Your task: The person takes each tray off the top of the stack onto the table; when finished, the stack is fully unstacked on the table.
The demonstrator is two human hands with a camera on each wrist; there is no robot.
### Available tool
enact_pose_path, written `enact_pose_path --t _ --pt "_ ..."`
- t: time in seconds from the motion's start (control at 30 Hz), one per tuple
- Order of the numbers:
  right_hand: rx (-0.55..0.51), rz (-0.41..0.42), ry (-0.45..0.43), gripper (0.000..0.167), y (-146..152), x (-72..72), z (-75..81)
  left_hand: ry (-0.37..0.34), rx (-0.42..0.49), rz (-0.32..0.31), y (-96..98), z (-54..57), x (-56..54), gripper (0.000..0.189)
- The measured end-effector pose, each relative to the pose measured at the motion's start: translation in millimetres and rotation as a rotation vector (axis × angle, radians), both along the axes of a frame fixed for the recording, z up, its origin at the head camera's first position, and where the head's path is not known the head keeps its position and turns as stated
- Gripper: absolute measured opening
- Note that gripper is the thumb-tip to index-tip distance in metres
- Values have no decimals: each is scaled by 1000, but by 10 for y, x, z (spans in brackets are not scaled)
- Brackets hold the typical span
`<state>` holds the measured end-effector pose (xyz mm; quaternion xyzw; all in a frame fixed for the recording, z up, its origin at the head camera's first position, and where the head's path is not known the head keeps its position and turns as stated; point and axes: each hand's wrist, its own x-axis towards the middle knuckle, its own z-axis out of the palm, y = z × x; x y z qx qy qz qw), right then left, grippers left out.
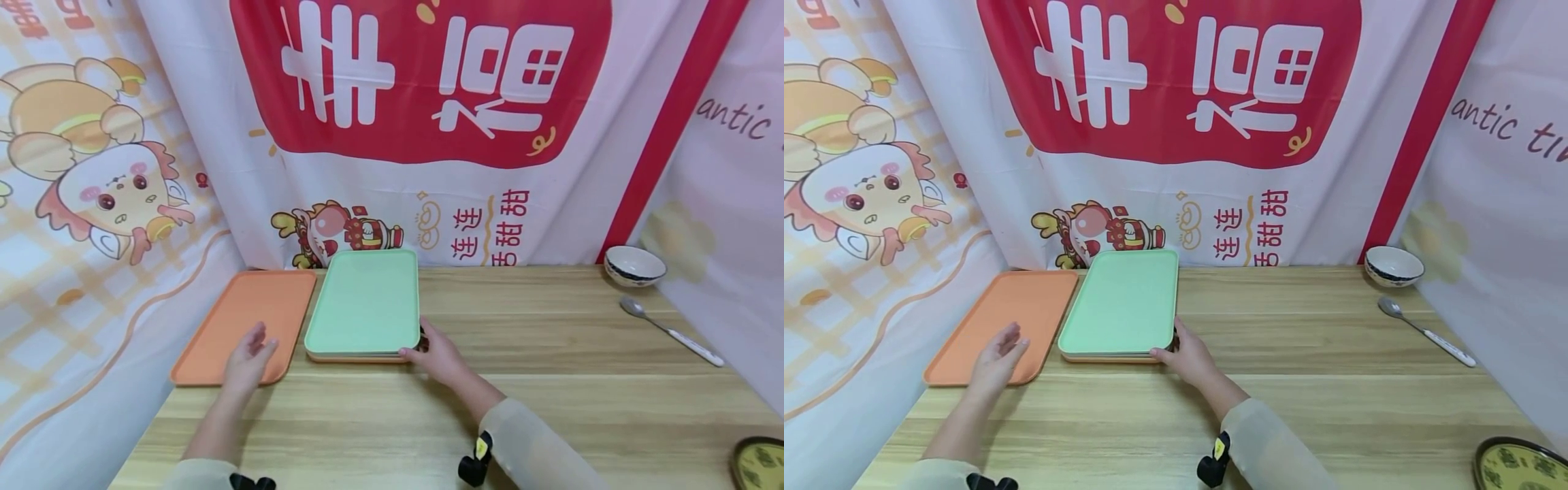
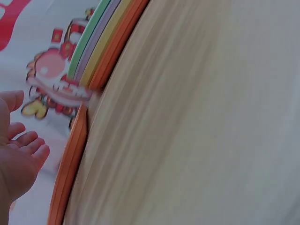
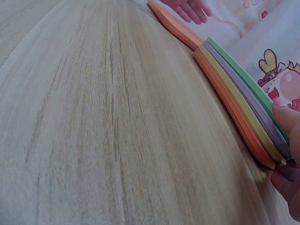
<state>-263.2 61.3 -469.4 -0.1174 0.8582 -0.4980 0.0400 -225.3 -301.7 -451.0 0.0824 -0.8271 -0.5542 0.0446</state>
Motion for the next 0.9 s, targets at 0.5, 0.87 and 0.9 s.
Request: enact_pose_path --t 0.5,0.87,0.9 --pt "-9 8 -2 79 -27 -7 -35 9 109 -137 597 -216 -78 75" --pt "-25 -3 4 77 -15 -8 -33 -2 145 -83 625 -301 -94 77" --pt "-31 -4 2 77 -17 -7 -32 -5 150 -75 625 -305 -94 77"
